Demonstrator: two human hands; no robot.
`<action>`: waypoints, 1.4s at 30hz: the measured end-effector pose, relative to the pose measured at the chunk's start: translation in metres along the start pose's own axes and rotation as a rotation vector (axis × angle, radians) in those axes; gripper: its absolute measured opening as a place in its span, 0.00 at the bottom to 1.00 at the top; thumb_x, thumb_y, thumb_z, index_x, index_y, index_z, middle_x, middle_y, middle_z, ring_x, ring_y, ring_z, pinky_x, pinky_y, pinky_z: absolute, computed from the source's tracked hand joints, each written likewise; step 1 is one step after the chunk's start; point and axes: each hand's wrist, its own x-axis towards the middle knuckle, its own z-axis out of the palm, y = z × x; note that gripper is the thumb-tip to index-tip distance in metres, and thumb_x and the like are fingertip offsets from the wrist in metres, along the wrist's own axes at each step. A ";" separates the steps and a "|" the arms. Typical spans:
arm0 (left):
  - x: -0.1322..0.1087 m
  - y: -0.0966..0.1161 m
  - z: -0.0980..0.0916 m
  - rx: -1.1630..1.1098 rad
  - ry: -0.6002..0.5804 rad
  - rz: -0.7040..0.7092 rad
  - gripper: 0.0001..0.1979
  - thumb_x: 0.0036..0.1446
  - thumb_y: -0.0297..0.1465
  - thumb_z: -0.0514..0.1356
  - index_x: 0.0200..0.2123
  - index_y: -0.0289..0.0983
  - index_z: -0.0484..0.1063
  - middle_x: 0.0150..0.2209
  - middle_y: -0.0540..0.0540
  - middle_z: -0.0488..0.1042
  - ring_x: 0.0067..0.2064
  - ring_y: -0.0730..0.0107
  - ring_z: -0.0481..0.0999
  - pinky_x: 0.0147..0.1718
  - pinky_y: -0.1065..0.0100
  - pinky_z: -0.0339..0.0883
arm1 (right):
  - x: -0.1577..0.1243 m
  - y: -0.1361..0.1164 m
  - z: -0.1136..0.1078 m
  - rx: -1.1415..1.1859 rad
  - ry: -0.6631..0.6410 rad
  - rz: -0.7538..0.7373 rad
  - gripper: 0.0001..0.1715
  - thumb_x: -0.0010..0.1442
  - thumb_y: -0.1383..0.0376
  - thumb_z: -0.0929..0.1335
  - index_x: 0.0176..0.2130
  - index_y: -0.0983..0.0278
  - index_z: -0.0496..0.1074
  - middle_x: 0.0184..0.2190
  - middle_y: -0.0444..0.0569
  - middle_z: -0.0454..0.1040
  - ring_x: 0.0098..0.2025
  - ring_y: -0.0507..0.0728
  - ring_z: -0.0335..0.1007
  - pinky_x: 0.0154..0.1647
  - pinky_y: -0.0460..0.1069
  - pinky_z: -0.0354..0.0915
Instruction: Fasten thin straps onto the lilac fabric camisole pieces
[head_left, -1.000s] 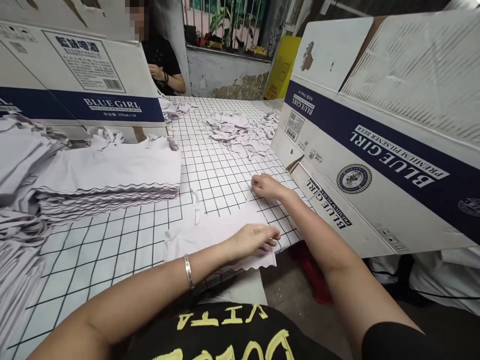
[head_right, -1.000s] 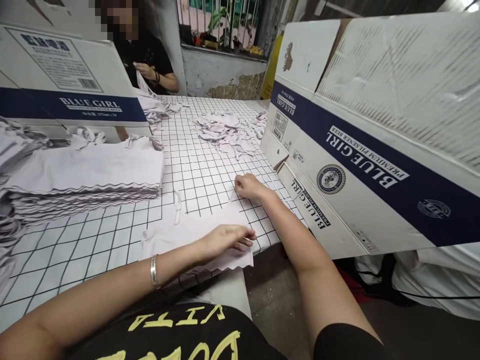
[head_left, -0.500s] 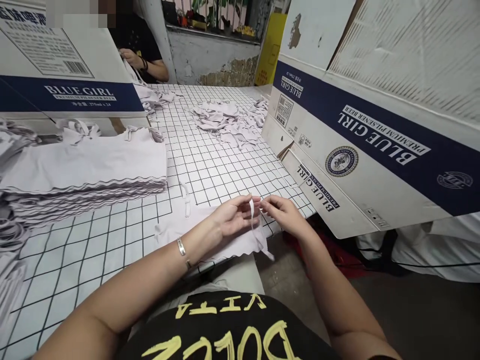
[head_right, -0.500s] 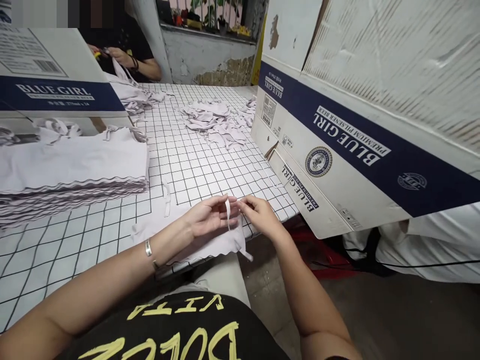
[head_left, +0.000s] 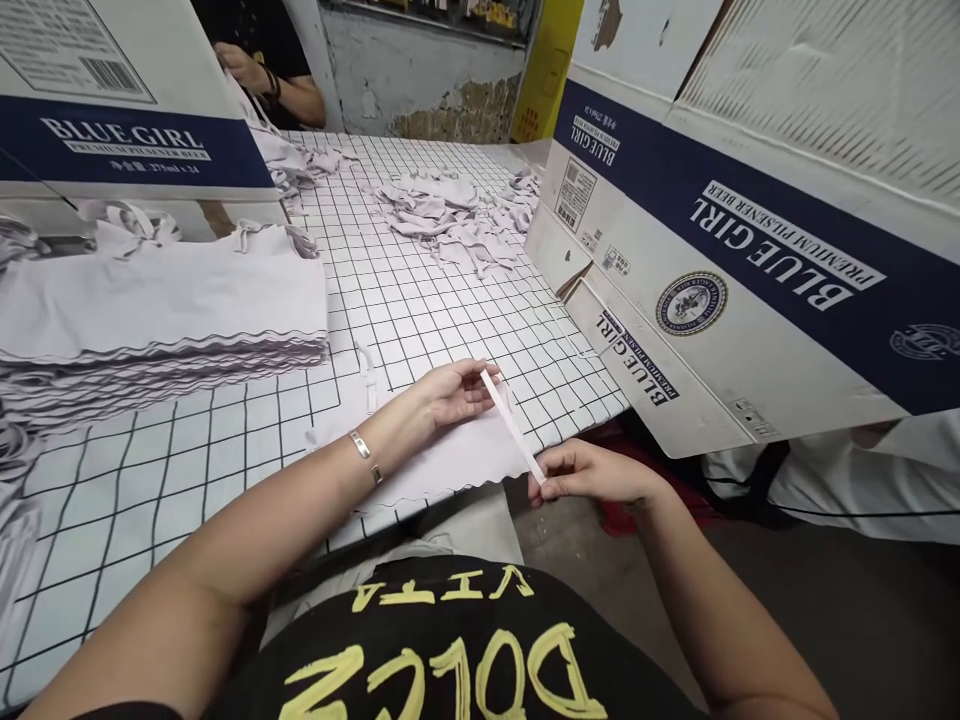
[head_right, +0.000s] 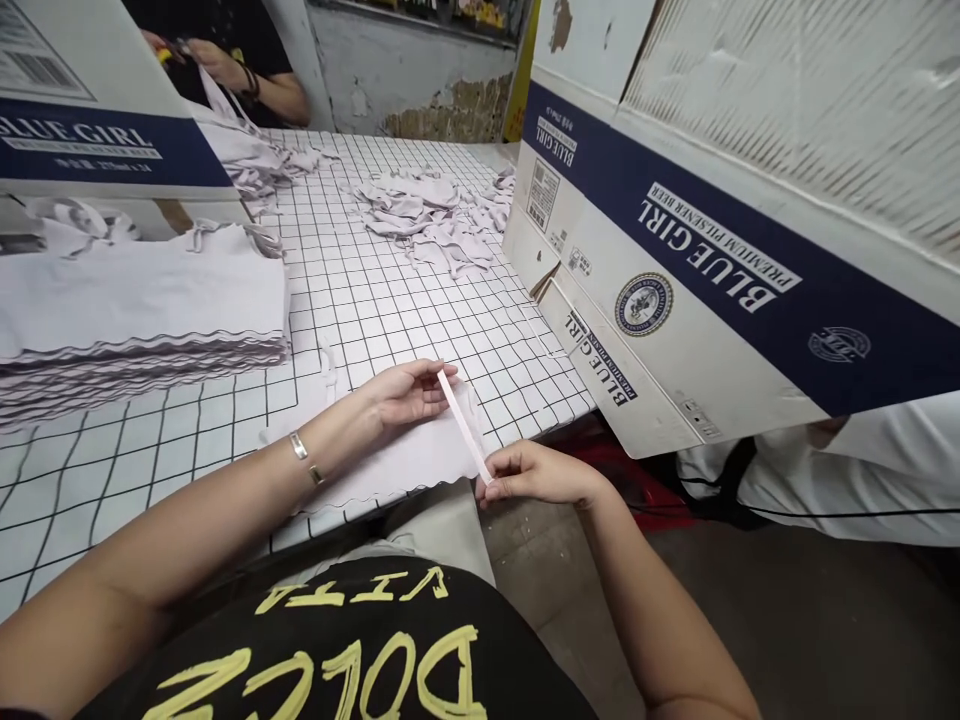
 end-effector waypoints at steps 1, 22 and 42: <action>0.002 0.001 0.000 0.019 -0.002 0.007 0.03 0.57 0.25 0.58 0.32 0.34 0.71 0.32 0.44 0.74 0.31 0.71 0.74 0.36 0.66 0.73 | -0.003 0.003 -0.001 0.012 -0.003 0.028 0.13 0.56 0.59 0.72 0.37 0.67 0.78 0.33 0.49 0.79 0.34 0.51 0.73 0.39 0.46 0.67; -0.041 -0.019 -0.041 1.636 0.377 0.544 0.05 0.53 0.32 0.61 0.34 0.38 0.71 0.36 0.43 0.76 0.45 0.52 0.66 0.47 0.50 0.49 | 0.085 -0.023 -0.030 0.464 0.593 -0.211 0.22 0.40 0.64 0.79 0.34 0.62 0.69 0.30 0.43 0.74 0.32 0.51 0.71 0.37 0.48 0.67; -0.037 -0.023 -0.044 1.613 0.367 0.606 0.09 0.54 0.35 0.64 0.27 0.36 0.75 0.36 0.46 0.77 0.45 0.57 0.66 0.44 0.55 0.47 | 0.109 -0.022 -0.013 -0.504 0.348 -0.364 0.12 0.58 0.70 0.64 0.43 0.60 0.61 0.36 0.45 0.71 0.38 0.53 0.71 0.41 0.50 0.66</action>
